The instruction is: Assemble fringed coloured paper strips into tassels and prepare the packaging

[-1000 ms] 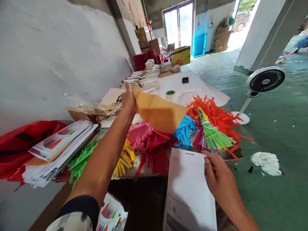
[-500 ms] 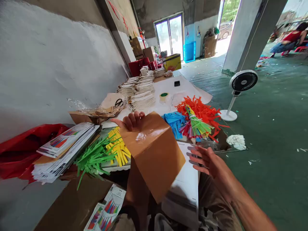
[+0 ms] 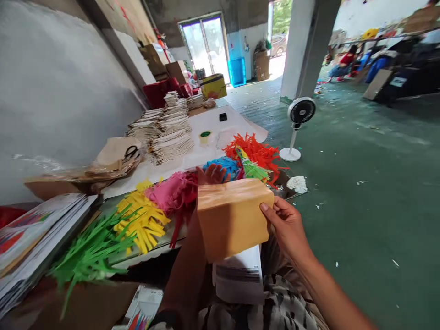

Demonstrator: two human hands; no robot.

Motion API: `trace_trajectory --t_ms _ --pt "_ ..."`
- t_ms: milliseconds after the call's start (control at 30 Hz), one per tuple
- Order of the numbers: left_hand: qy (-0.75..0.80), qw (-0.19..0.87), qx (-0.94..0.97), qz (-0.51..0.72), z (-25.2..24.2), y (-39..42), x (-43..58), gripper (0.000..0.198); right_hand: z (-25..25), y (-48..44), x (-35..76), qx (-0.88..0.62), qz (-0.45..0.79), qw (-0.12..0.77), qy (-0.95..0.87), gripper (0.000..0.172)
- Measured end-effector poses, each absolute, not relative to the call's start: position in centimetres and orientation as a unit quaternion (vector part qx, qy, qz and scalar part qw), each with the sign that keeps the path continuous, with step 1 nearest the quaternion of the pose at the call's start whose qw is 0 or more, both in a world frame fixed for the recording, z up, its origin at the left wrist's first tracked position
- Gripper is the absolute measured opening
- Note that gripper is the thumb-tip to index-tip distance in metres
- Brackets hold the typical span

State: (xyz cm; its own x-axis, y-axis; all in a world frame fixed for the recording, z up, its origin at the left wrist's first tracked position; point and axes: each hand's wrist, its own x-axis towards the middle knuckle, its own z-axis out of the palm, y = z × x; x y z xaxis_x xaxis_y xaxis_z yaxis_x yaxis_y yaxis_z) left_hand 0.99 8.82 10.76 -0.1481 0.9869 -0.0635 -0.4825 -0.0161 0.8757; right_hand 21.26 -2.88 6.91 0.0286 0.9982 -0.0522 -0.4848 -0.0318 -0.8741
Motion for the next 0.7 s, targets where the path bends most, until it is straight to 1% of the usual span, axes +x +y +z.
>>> trace_trajectory --t_ms 67,167,333,400,433,567,700 --pt "0.401 0.608 0.296 0.617 10.5 7.9 0.6 0.069 7.9 -2.7 22.4 -0.39 0.591 0.638 -0.301 0.031" --pt "0.425 0.64 0.29 0.571 9.9 6.4 0.1 0.074 8.9 -2.5 24.0 -0.407 0.557 0.669 -0.275 0.033" --pt "0.459 0.555 0.439 0.538 9.8 4.4 1.1 0.076 9.6 -2.6 25.3 -0.444 0.502 0.683 -0.29 0.031" --pt "0.456 0.551 0.478 0.51 10.1 4.0 2.1 0.072 9.5 -2.6 25.7 -0.456 0.484 0.684 -0.301 0.03" --pt "0.447 0.556 0.489 0.502 10.2 3.8 2.7 0.068 9.4 -2.6 25.9 -0.461 0.474 0.684 -0.307 0.03" --pt "0.414 0.568 0.5 0.506 10.3 3.6 5.0 0.039 8.9 -2.8 26.9 -0.478 0.451 0.688 -0.308 0.03" --pt "0.393 0.579 0.517 0.494 10.5 3.5 6.8 0.025 8.8 -3.2 28.2 -0.501 0.435 0.691 -0.287 0.033"
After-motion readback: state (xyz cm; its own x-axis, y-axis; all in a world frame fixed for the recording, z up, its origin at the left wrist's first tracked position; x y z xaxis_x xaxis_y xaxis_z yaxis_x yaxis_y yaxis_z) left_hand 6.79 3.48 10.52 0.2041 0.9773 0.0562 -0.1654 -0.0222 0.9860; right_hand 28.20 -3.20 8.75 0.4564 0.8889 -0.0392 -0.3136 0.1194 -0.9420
